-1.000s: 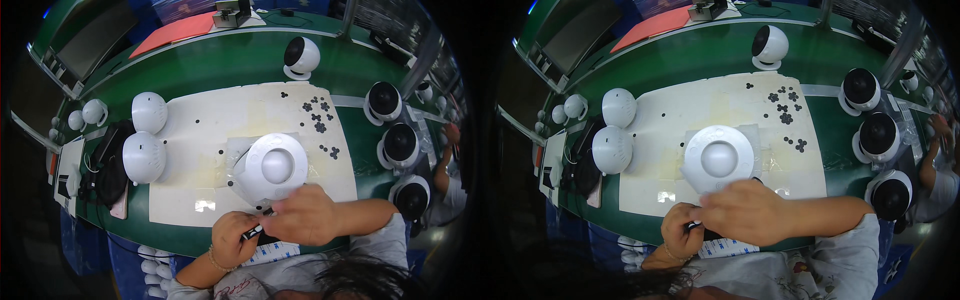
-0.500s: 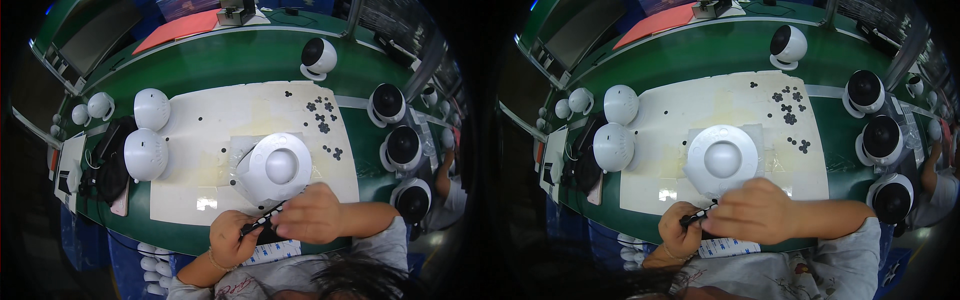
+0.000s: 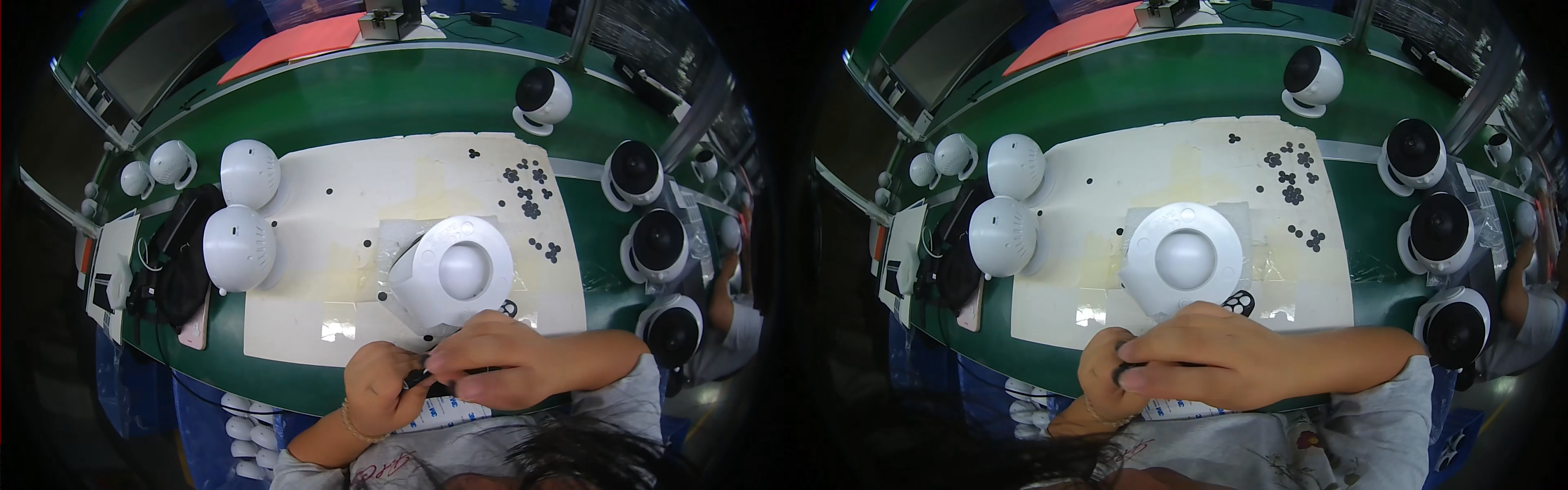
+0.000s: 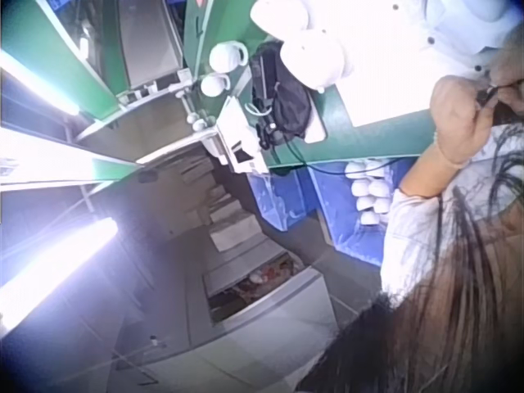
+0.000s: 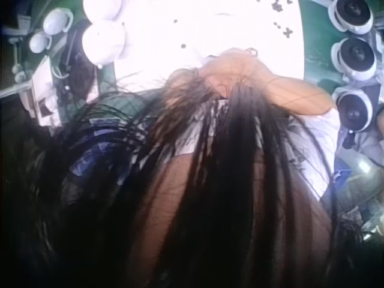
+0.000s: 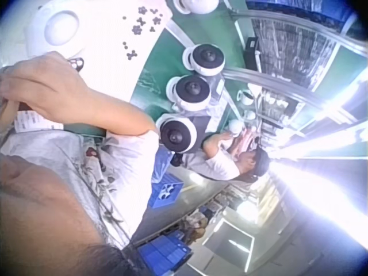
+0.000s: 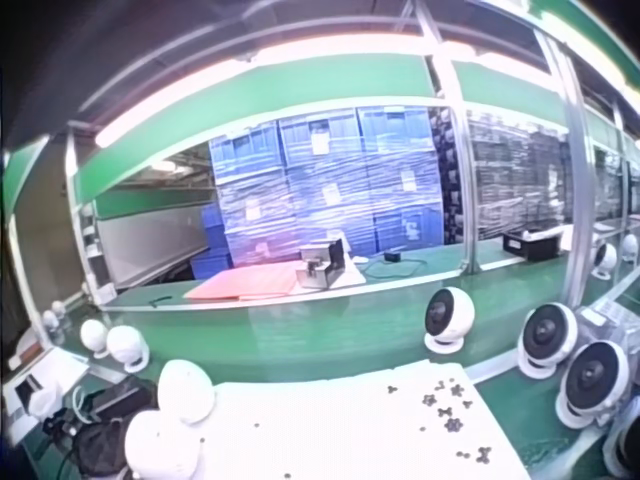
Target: The person transfers white dome-shaped security cameras from a blue bin to a green workbench. They then pick up a camera and apply small black circular stickers to the bottom of the device, repeating this process for multiple units.
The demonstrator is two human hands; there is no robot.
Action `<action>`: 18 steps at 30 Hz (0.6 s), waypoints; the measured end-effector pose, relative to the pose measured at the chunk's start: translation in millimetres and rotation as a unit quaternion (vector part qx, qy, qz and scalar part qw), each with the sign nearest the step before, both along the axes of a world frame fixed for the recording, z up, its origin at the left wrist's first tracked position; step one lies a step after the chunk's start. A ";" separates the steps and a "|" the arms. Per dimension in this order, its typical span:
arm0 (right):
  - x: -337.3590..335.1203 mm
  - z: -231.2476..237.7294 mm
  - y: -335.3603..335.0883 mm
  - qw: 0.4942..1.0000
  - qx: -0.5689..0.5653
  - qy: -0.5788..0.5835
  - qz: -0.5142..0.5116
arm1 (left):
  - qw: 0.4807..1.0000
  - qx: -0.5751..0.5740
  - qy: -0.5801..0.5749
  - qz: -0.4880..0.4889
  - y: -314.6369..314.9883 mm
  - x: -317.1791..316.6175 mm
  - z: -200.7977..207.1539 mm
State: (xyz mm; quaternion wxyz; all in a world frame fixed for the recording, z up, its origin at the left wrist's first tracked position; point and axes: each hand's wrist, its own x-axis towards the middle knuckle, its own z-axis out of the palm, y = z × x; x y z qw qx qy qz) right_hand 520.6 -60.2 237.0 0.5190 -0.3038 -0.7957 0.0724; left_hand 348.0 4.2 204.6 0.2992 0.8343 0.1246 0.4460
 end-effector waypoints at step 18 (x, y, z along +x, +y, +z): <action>52.0 13.9 28.6 0.963 -0.158 0.191 -0.103 | 0.983 0.125 0.133 0.004 -1.3 4.2 -1.5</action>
